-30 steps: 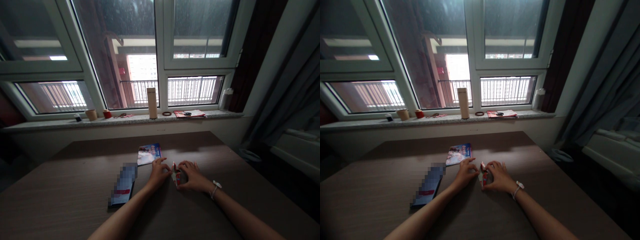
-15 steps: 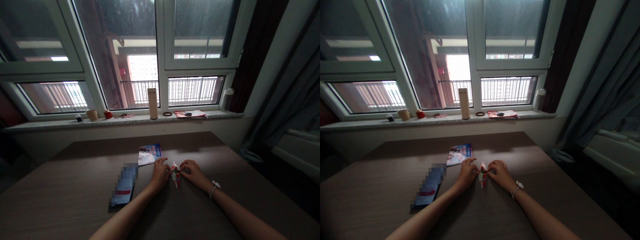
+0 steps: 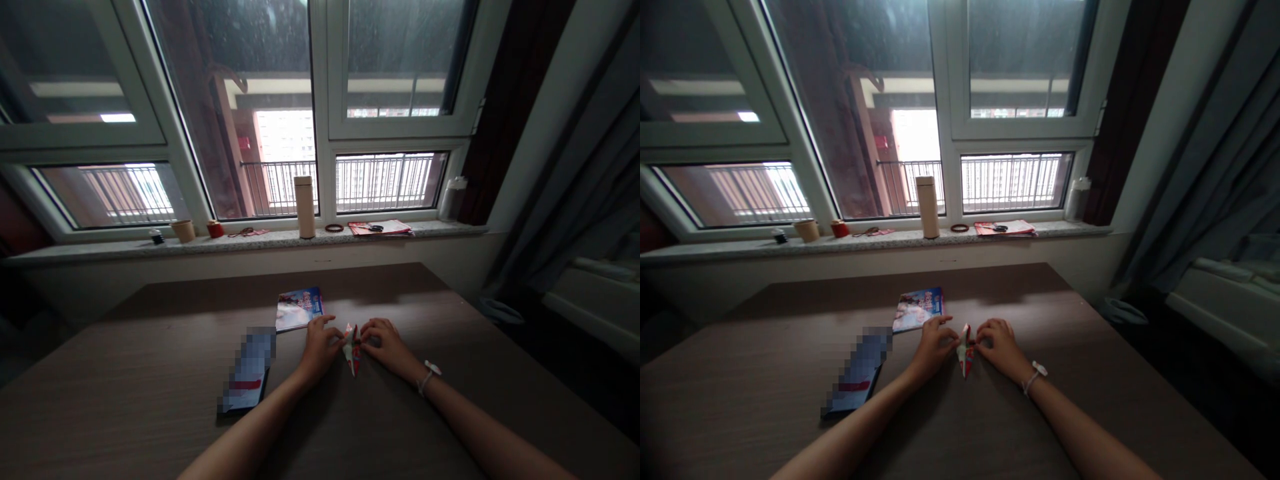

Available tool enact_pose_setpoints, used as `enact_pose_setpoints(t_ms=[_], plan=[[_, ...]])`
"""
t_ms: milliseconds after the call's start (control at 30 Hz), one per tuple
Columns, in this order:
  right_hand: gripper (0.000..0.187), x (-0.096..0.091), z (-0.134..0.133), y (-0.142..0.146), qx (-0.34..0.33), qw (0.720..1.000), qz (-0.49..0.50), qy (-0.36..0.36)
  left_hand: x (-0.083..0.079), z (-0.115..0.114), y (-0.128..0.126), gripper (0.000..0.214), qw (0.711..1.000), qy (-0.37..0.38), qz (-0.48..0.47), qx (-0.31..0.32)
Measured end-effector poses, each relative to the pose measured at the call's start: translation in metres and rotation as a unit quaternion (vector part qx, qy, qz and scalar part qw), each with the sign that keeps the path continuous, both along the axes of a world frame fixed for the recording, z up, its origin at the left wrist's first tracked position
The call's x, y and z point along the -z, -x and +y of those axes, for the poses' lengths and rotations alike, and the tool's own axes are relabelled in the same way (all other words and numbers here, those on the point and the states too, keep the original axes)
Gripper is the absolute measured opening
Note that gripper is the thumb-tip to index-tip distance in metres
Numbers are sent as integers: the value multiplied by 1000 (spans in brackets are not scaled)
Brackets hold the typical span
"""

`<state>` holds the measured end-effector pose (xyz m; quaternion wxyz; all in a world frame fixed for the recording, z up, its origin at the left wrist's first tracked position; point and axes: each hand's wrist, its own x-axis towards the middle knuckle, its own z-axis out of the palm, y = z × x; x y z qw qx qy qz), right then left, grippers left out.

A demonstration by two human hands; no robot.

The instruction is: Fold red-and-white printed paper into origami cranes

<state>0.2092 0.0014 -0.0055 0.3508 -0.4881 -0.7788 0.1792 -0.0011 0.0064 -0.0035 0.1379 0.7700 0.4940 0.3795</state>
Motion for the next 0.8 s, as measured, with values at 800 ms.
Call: enact_pose_setpoints(t_ms=[800], plan=[[11,-8,-3,3,-30,998,53,20,-3,-2,0,7,1000,15,-27,6]])
